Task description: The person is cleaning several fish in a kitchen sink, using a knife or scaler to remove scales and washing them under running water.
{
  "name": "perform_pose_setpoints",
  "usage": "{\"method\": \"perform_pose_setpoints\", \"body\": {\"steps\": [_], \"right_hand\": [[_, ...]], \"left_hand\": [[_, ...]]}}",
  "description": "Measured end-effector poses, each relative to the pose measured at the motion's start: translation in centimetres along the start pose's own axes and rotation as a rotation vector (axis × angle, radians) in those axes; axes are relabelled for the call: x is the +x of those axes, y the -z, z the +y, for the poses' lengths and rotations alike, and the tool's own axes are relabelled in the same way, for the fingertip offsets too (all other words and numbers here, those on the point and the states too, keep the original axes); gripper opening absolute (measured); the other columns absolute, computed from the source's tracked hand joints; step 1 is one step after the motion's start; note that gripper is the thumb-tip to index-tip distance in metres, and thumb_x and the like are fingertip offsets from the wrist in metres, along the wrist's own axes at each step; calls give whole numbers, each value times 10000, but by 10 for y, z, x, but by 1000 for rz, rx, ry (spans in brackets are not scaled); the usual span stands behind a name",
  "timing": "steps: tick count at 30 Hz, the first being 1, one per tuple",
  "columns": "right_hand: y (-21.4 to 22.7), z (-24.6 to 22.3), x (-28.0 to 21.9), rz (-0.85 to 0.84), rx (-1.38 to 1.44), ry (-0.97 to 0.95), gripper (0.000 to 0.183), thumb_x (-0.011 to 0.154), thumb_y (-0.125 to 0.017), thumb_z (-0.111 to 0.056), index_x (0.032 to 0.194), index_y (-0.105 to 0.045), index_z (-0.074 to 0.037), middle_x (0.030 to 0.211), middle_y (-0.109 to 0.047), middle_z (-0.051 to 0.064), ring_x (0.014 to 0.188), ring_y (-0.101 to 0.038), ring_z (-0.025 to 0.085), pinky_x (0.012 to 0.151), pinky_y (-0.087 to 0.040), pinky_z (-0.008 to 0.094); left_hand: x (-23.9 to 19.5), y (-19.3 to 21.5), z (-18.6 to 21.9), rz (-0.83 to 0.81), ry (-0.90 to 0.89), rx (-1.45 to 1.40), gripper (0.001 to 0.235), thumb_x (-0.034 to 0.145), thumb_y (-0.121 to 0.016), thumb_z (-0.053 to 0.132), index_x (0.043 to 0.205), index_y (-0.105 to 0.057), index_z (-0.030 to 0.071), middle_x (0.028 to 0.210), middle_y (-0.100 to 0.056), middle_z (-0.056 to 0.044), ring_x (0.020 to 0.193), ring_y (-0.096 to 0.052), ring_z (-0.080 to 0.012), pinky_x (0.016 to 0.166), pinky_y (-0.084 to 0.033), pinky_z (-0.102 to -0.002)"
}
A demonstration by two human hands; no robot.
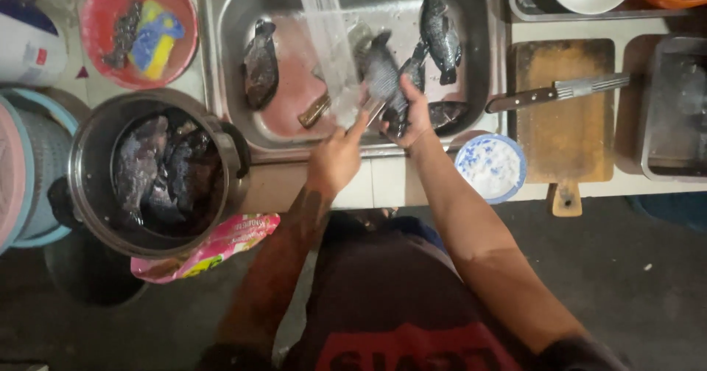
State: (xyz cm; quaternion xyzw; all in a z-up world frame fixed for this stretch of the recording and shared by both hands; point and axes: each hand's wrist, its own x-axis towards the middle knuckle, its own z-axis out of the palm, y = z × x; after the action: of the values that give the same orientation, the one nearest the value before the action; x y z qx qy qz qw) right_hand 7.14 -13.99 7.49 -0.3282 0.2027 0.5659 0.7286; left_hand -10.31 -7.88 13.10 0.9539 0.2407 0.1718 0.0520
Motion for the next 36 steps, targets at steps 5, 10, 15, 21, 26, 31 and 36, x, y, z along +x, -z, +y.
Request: {"method": "perform_pose_setpoints", "body": {"steps": [5, 10, 15, 21, 26, 31, 36], "right_hand": [[30, 8, 27, -67, -101, 26, 544, 864, -690, -555, 1052, -691, -45, 929, -734, 147, 730, -689, 303, 345, -485, 306], [6, 2, 5, -39, -57, 72, 669, 830, -597, -698, 1022, -680, -63, 885, -731, 148, 663, -706, 309, 358, -540, 305], [19, 6, 12, -46, -60, 29, 597, 900, -556, -629, 975, -691, -52, 839, -717, 177, 664, -716, 364, 335, -505, 300], [44, 2, 39, 66, 78, 38, 318, 839, -613, -352, 862, -713, -51, 809, -720, 187, 598, -655, 401, 330, -460, 386], [15, -1, 16, 98, -6, -26, 307, 831, -624, -323, 817, -705, -27, 725, -703, 144, 575, -657, 304, 398, -466, 324], [33, 4, 27, 162, 28, 52, 328, 825, -645, -361, 836, -702, -38, 785, -725, 163, 632, -686, 294, 461, -517, 346], [37, 7, 31, 134, -73, 156, 654, 829, -783, -489, 1271, -642, -28, 1254, -613, 200, 1071, -649, 361, 859, -575, 471]], "left_hand": [[25, 8, 1, 129, -28, 59, 554, 790, -705, 184, 1321, -671, 340, 717, -566, -3, 551, -647, -217, 472, -537, -328], [3, -2, 12, -261, -12, -20, 574, 878, -591, 157, 1424, -581, 334, 833, -664, -77, 657, -740, -318, 573, -611, -490], [38, -19, 0, -227, 68, -58, 566, 936, -575, 183, 1484, -510, 308, 865, -623, -87, 736, -743, -334, 616, -618, -524], [1, -4, 21, -282, -81, -80, 625, 882, -563, 97, 1487, -526, 251, 847, -631, -111, 631, -721, -363, 566, -592, -548], [23, -13, 8, -173, -43, 2, 568, 885, -568, 155, 1438, -557, 282, 786, -594, -40, 573, -710, -290, 492, -583, -474], [-15, -5, 19, -19, -138, 46, 577, 815, -602, 157, 1369, -619, 319, 717, -592, -13, 465, -650, -245, 418, -536, -420], [13, -3, 6, 134, -97, 205, 522, 800, -661, 209, 1304, -667, 346, 681, -546, -7, 481, -607, -208, 413, -521, -378]]}}
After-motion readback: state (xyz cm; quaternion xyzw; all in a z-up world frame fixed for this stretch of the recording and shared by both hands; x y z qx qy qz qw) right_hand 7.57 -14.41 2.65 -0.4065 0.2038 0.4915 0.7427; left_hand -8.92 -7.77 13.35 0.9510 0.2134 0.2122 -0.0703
